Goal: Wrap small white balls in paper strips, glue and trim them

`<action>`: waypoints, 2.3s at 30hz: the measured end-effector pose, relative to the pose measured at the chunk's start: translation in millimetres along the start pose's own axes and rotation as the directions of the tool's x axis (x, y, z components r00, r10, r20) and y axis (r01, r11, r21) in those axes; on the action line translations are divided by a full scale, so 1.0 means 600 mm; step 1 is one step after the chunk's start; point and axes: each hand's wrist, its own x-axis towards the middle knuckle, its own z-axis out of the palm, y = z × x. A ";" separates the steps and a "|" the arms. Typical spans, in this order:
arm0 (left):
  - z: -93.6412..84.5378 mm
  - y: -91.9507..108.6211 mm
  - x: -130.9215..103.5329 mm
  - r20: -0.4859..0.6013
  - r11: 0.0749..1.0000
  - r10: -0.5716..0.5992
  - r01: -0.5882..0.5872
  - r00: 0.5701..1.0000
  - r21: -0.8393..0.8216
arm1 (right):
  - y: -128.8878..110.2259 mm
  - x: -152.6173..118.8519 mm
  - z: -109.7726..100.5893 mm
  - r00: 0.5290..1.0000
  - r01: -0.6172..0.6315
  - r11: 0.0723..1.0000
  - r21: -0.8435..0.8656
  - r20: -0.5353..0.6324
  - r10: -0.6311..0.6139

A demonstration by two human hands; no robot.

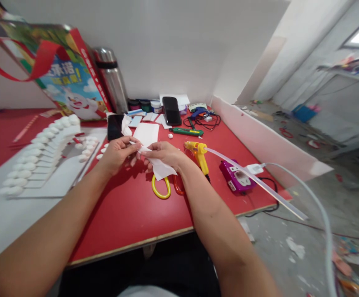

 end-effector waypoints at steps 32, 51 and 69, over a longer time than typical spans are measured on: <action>0.001 0.000 0.003 0.043 0.994 0.022 -0.026 0.999 0.103 | -0.009 -0.011 -0.005 0.998 0.046 0.993 -0.111 -0.044 -0.052; 0.002 0.012 -0.003 0.080 0.893 0.188 -0.204 0.979 0.400 | -0.004 -0.006 -0.009 0.997 0.060 0.997 -0.042 -0.036 -0.061; 0.019 0.008 -0.003 0.053 0.939 -0.326 0.329 0.944 -0.096 | -0.012 -0.009 0.002 0.975 0.083 0.978 -0.189 -0.185 -0.119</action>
